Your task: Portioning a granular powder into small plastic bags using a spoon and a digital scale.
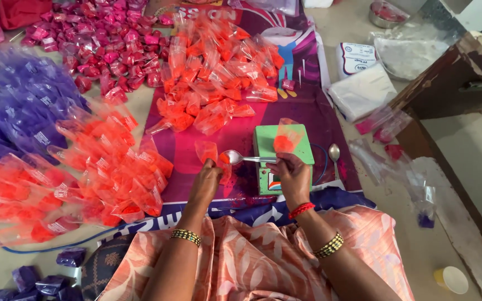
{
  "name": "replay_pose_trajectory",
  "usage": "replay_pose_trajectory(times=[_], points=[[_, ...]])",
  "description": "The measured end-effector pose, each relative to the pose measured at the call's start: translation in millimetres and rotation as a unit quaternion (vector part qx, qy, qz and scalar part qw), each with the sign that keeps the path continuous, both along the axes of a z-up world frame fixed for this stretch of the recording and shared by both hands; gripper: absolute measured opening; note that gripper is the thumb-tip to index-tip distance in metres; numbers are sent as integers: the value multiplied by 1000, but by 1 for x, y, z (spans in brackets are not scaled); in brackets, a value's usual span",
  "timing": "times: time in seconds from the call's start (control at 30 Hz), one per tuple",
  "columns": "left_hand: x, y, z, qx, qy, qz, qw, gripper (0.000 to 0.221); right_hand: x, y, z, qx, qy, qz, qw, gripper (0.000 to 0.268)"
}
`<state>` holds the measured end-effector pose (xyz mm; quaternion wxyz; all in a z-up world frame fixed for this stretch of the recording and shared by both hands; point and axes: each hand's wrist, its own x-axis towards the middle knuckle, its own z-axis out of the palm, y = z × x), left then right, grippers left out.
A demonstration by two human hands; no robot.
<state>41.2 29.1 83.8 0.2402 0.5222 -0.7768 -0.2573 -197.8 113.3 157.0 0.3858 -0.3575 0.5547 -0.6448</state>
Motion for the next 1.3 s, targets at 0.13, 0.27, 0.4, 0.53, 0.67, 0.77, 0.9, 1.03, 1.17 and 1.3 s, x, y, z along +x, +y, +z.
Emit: replay_pose_trajectory(times=[0.13,0.27,0.4,0.53,0.67,0.77,0.9,1.03,1.17,1.3], points=[[0,-1,1,-3,-4,-5,1000,22,21,-2,12,-7,121,-9,993,19],[-2,2,17,14,0,1,1000,17,44,4,26,-30,379,-14,925,20],[-1,-1,6,41,14,7,999,16,55,10,30,-52,492,76,866,26],[0,0,10,13,38,-2,999,12,49,15,19,-145,582,93,795,35],[0,1,11,24,32,4,999,10,48,19,25,-187,627,116,747,44],[3,-1,1,1,51,-5,999,10,46,17,27,-163,591,104,783,39],[3,-6,-13,-22,64,-13,998,9,31,23,41,-99,436,4,894,20],[2,-9,-15,-53,59,-21,997,9,-22,35,50,-113,246,-30,962,20],[3,-18,-11,-91,75,-8,993,9,-76,61,71,-84,180,-108,974,22],[4,-9,21,-117,54,29,991,15,-118,81,76,-122,140,-165,969,19]])
